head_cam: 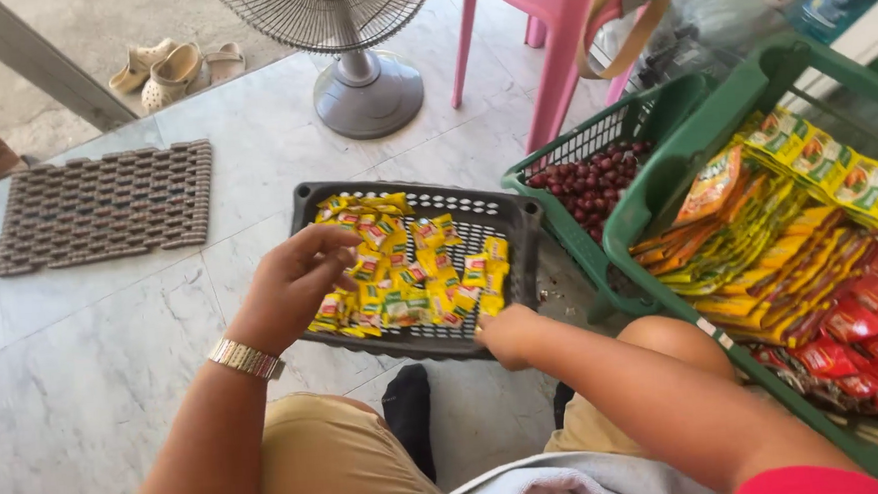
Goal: Sorting and organizing small product packets from one container into separate crates while seated in a small store.
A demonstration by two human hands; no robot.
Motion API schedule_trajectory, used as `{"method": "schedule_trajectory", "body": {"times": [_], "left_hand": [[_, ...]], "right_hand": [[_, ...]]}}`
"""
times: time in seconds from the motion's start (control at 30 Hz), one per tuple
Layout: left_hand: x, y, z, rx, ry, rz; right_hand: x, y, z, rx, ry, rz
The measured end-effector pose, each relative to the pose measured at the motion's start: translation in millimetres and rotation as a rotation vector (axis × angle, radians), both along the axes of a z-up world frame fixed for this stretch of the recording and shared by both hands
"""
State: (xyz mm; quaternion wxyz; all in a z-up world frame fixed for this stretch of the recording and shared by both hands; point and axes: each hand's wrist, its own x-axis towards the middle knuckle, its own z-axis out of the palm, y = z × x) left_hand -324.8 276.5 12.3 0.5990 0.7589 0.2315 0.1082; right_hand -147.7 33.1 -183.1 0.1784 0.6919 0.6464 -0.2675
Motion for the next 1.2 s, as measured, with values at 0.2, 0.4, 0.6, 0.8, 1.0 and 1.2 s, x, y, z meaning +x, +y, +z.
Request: {"method": "schedule_trajectory", "body": {"times": [0.2, 0.4, 0.6, 0.8, 1.0, 1.2], "left_hand": [[50.4, -0.5, -14.1, -0.071, -0.118, -0.091], [93.8, -20.4, -58.9, 0.032, 0.001, -0.212], [118.8, -41.5, -47.6, 0.708, 0.183, -0.424], [132.2, -30.3, -56.5, 0.767, 0.282, -0.434], [130.4, -19.7, -57.0, 0.706, 0.205, -0.419], [125.6, -21.0, -54.4, 0.735, 0.323, -0.45]], "right_hand": [[-1.1, -2.4, 41.0, -0.205, 0.19, -0.056], [83.0, 30.2, -3.8, 0.272, 0.077, -0.345], [110.2, 22.4, -28.5, 0.295, -0.119, -0.183], [126.8, 32.9, -57.1, 0.436, 0.004, -0.287], [127.6, 35.5, 21.3, 0.409, 0.281, -0.638], [95.9, 53.3, -11.3, 0.276, 0.249, -0.699]]}}
